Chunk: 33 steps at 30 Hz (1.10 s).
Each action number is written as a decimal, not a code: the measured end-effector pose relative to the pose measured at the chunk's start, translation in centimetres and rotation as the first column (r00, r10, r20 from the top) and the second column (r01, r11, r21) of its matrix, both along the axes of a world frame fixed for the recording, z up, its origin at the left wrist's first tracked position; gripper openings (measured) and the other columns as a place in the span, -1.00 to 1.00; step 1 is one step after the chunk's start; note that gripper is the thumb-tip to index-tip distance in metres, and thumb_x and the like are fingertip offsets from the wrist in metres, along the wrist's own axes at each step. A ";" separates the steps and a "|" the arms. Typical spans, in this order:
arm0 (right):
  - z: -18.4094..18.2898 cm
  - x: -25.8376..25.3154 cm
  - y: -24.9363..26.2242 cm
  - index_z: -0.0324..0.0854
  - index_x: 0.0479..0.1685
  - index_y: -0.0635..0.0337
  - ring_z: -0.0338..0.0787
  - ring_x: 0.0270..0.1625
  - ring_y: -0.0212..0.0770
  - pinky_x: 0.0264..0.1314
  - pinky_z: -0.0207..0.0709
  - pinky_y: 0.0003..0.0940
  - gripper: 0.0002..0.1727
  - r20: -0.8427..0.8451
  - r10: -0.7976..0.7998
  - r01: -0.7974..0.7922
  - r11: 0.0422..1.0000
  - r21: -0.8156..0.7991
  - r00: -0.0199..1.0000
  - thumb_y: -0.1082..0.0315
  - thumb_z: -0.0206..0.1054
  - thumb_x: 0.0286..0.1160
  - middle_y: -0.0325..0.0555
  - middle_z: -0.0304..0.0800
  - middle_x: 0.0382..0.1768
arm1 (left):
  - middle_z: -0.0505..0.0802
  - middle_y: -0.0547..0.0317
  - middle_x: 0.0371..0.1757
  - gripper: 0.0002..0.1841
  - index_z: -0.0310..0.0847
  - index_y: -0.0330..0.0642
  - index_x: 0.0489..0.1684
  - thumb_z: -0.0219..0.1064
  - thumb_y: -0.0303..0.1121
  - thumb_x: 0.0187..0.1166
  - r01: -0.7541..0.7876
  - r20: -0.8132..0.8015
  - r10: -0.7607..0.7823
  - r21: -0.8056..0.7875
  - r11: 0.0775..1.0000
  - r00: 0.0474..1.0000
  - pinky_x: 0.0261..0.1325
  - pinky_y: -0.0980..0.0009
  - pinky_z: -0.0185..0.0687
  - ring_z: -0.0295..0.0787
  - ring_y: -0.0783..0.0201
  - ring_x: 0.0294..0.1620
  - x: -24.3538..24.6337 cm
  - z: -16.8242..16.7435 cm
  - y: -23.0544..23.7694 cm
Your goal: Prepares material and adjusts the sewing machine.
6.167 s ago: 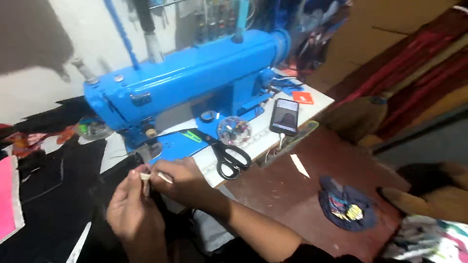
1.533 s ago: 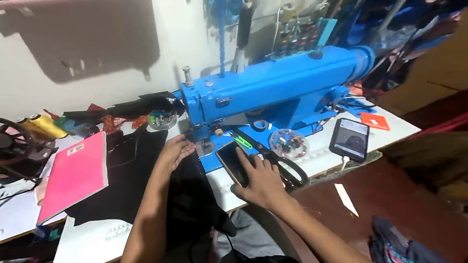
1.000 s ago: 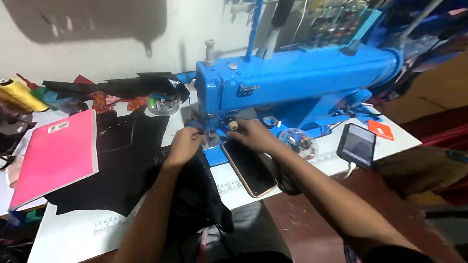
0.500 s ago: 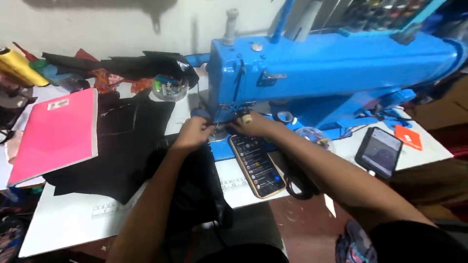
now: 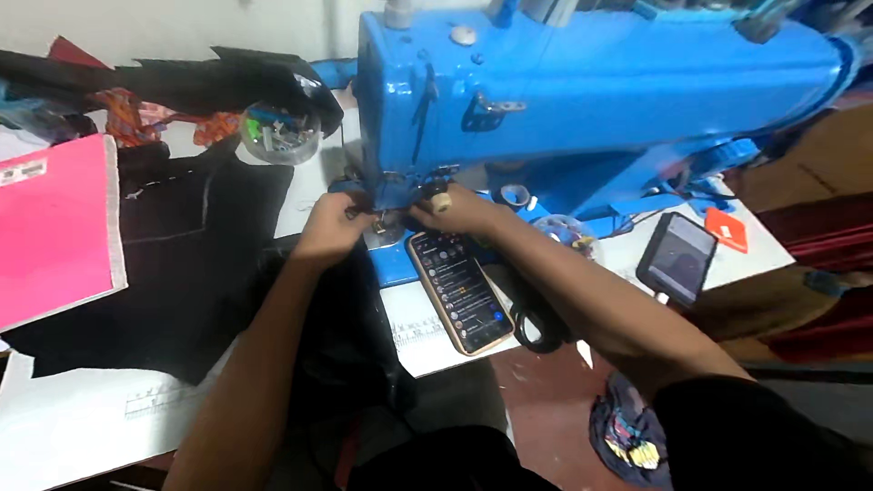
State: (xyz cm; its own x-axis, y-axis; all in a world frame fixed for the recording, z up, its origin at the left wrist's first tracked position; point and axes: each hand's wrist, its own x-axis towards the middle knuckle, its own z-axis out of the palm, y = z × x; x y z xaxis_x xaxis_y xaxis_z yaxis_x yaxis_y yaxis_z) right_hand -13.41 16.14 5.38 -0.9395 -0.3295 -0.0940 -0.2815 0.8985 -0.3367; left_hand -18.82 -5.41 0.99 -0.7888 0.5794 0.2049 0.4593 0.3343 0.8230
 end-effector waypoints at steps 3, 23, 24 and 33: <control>-0.3 -0.2 0.2 0.71 0.04 0.55 0.77 0.21 0.40 0.31 0.48 0.31 -0.60 -0.021 0.012 -0.012 1.000 0.010 1.000 0.30 0.11 0.80 0.46 0.80 0.03 | 0.87 -0.01 -0.14 -0.87 0.75 -0.42 -0.10 0.36 -0.51 0.57 -0.005 -0.046 0.008 0.056 0.998 0.999 0.09 0.41 0.66 0.77 0.44 -0.13 0.1 -0.5 0.2; 1.2 1.0 1.6 0.70 -0.05 0.44 0.79 -0.02 0.15 0.15 0.55 0.14 -0.65 -0.019 0.088 -0.090 0.990 -0.105 0.996 0.27 0.14 0.81 0.25 0.79 -0.16 | 0.82 -0.30 0.11 -0.77 0.77 -0.48 -0.06 0.30 -0.44 0.63 0.015 -0.230 -0.023 -0.033 0.999 0.973 0.37 0.01 0.58 0.77 -0.03 0.20 -0.2 -1.9 0.3; 1.0 1.3 2.0 0.69 -0.11 0.41 0.78 -0.11 0.08 0.07 0.57 0.08 -0.68 -0.055 0.108 -0.114 0.984 -0.134 0.993 0.28 0.17 0.79 0.19 0.77 -0.24 | 0.84 -0.29 0.06 -0.78 0.78 -0.47 -0.12 0.31 -0.43 0.62 0.013 -0.253 -0.018 -0.022 1.000 0.967 0.34 0.03 0.59 0.79 -0.01 0.17 -0.1 -2.0 0.3; 0.5 3.2 4.5 0.75 -0.12 0.30 0.80 -0.14 -0.09 0.02 0.63 -0.09 -0.73 -0.112 0.095 -0.113 0.979 -0.168 0.989 0.26 0.25 0.73 0.06 0.81 -0.21 | 0.84 -0.29 0.06 -0.79 0.78 -0.48 -0.11 0.29 -0.47 0.62 -0.002 -0.271 -0.009 -0.039 0.999 0.963 0.36 0.04 0.57 0.78 -0.02 0.18 0.3 -1.4 0.6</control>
